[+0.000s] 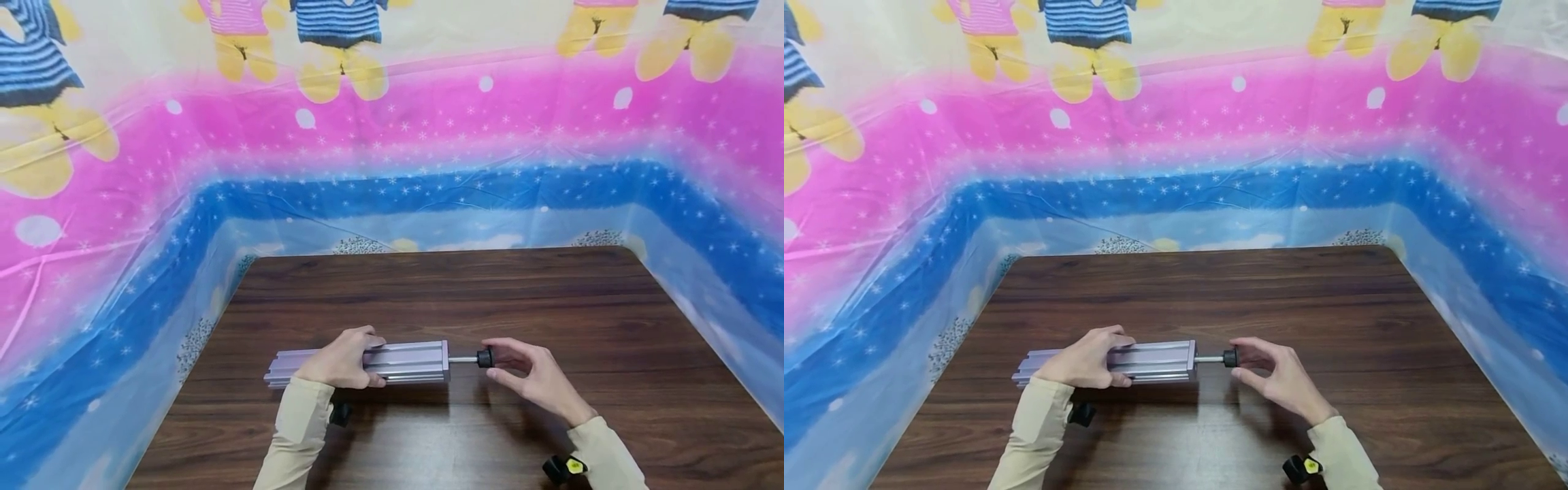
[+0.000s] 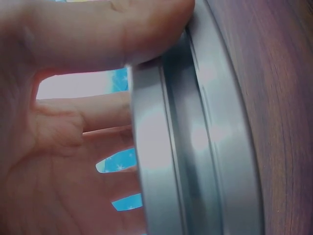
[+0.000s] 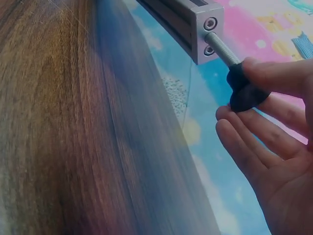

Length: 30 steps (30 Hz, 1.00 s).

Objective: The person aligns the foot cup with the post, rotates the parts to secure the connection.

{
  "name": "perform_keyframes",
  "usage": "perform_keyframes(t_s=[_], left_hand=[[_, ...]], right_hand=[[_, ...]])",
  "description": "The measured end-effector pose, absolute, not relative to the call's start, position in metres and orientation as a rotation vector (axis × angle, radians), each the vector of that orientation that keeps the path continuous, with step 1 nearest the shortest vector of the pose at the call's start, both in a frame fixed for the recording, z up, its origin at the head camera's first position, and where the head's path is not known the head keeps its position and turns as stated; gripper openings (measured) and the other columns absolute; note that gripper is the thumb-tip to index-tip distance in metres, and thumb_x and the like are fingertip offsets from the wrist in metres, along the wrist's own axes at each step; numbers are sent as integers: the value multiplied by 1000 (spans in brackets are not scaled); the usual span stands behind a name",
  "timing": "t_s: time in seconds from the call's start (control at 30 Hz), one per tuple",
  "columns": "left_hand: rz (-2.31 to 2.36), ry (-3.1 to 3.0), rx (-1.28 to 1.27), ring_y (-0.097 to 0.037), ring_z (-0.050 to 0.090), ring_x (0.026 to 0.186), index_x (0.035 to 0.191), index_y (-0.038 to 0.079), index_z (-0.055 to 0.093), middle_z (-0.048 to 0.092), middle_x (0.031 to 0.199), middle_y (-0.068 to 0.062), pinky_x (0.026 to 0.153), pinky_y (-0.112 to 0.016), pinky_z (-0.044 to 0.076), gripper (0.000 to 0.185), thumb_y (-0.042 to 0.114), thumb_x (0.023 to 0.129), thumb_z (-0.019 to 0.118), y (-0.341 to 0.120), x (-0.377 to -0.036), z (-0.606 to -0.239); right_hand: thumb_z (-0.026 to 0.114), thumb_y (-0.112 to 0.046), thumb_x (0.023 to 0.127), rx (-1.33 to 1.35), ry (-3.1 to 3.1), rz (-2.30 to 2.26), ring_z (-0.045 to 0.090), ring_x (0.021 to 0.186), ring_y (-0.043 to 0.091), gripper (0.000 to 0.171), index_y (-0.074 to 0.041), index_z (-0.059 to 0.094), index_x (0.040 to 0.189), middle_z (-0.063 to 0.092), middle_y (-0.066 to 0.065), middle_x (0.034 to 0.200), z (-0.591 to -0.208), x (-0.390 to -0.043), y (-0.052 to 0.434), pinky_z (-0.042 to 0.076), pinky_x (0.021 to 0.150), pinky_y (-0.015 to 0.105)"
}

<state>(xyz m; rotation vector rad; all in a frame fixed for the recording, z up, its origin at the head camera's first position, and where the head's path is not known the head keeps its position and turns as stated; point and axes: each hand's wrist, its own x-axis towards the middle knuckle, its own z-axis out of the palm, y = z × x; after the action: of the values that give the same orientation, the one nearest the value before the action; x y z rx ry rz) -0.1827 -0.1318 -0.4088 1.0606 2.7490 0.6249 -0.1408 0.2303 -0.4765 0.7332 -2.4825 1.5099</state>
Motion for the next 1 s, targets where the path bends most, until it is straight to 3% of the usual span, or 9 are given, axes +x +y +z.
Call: perform_keyframes(t_s=[0.17, 0.4, 0.63, 0.77, 1.0], left_hand=[[614, 2759, 1056, -13, 48, 79, 121, 1, 70, 55, 95, -1, 73, -30, 44, 56, 29, 76, 87, -131, -182, -409], [600, 2758, 1072, -13, 47, 78, 121, 2, 70, 54, 93, -1, 71, -29, 43, 54, 29, 78, 87, -131, -182, -409], [605, 2771, 1035, -14, 47, 78, 120, 2, 70, 54, 94, -1, 73, -31, 43, 53, 28, 77, 87, -131, -181, -410], [607, 2780, 1017, -14, 48, 79, 121, 2, 70, 55, 95, -1, 74, -31, 44, 55, 27, 76, 87, -132, -181, -410], [611, 2778, 1007, -14, 49, 79, 121, 2, 70, 57, 97, -3, 73, -32, 45, 54, 27, 77, 87, -134, -180, -410]], right_hand=[[71, -21, 96, 636, -2568, 1515, 71, 94, 6, 37, -7, 67, 130, 75, 3, 110, -476, -139, 232, 58, 81, 28], [63, -24, 101, 551, -2629, 1638, 75, 82, 24, 37, 5, 66, 125, 77, 17, 96, -475, -141, 231, 60, 74, 33], [56, -30, 105, 524, -2684, 1628, 73, 77, 27, 34, -2, 68, 119, 76, 8, 90, -476, -142, 227, 60, 72, 35], [56, -30, 105, 536, -2688, 1566, 73, 84, 23, 34, -4, 65, 126, 75, 7, 97, -477, -140, 226, 59, 76, 31], [72, -21, 95, 625, -2544, 1619, 69, 108, 12, 48, -18, 57, 141, 66, 15, 130, -479, -137, 228, 57, 89, 32]])
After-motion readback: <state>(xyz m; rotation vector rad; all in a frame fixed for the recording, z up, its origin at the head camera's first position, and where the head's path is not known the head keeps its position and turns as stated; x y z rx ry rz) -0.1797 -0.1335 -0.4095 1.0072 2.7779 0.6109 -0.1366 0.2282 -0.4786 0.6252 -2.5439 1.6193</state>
